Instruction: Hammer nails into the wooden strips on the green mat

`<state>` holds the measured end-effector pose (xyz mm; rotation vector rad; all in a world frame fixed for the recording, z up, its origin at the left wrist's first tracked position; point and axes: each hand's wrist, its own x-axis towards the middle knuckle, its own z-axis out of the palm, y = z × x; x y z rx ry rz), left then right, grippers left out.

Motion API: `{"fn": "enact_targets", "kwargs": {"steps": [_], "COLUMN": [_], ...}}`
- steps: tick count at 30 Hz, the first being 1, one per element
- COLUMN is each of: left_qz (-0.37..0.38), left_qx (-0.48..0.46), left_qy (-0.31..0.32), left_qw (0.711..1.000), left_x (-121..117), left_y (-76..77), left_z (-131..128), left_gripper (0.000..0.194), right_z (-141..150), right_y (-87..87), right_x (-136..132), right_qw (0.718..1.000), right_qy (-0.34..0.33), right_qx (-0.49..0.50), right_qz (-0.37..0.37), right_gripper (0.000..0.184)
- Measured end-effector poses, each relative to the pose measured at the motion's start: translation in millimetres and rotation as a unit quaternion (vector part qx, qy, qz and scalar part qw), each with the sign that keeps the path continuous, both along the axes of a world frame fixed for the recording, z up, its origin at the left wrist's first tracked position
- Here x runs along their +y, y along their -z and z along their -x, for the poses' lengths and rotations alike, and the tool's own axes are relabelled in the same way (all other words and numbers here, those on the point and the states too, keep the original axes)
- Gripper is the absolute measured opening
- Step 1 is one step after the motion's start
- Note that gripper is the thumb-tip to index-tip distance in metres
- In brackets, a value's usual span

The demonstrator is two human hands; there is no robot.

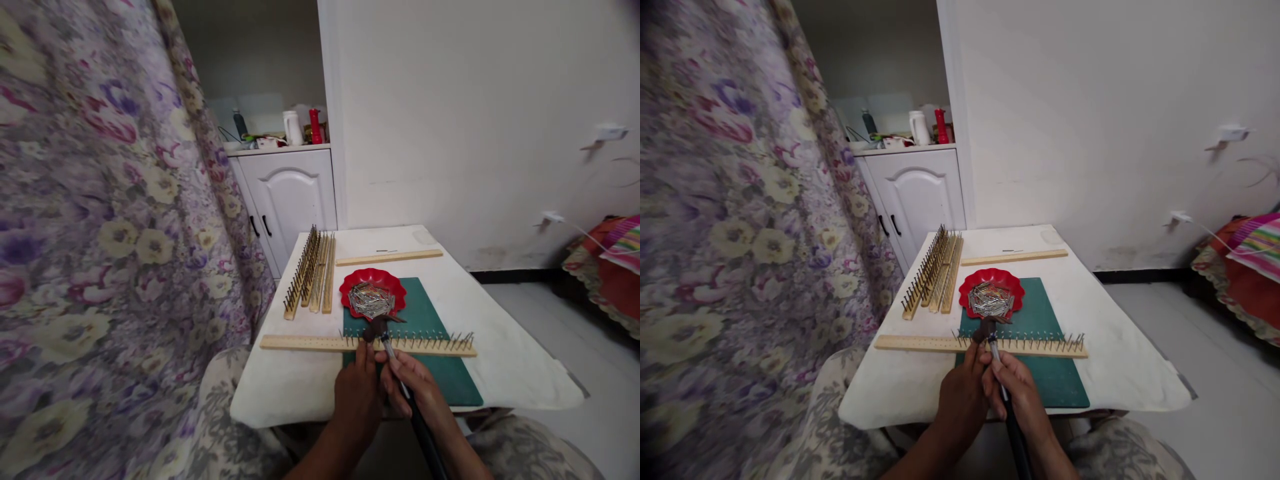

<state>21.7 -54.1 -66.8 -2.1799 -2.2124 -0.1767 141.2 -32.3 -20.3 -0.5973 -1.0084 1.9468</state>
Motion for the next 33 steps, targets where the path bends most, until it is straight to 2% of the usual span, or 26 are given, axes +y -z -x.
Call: {"fn": "enact_targets", "kwargs": {"steps": [4, 9, 13, 17, 23, 29, 33], "left_qz": [-0.011, -0.013, -0.014, -0.004, 0.000, -0.011, 0.005], "left_qx": [-0.007, -0.027, -0.031, -0.011, -0.004, -0.007, -0.023], "left_qy": [0.002, 0.012, 0.015, 0.001, -0.006, 0.004, 0.000], "left_qw": [1.000, 0.999, 0.999, 1.000, 1.000, 1.000, 1.000], "left_x": [0.9, 0.1, -3.3, -4.7, -5.4, -7.8, -7.1], "left_y": [0.0, -7.8, -14.6, -16.8, -20.3, -19.7, -22.9], "left_z": [-1.2, -1.6, 1.7, 5.4, 5.5, 6.6, 6.5], "left_gripper": [0.051, 0.047, 0.043, 0.047, 0.056, 0.053, 0.051], "right_z": [-0.4, -1.8, -0.9, 0.0, -6.1, -12.6, -9.3], "right_y": [-2.5, -2.6, 2.0, 3.1, -5.7, -12.7, -14.8], "right_x": [-0.4, 0.6, 1.4, 0.8, -2.6, -1.4, 0.9], "right_qw": [1.000, 1.000, 1.000, 1.000, 1.000, 0.996, 0.993], "right_qy": [0.005, 0.000, -0.002, -0.005, 0.003, 0.039, 0.017], "right_qx": [-0.005, -0.007, -0.005, -0.002, -0.010, -0.059, -0.092], "right_qz": [-0.002, -0.003, 0.002, -0.001, -0.009, -0.052, -0.071], "right_gripper": [0.034, 0.039, 0.038, 0.034, 0.031, 0.030, 0.030]}}
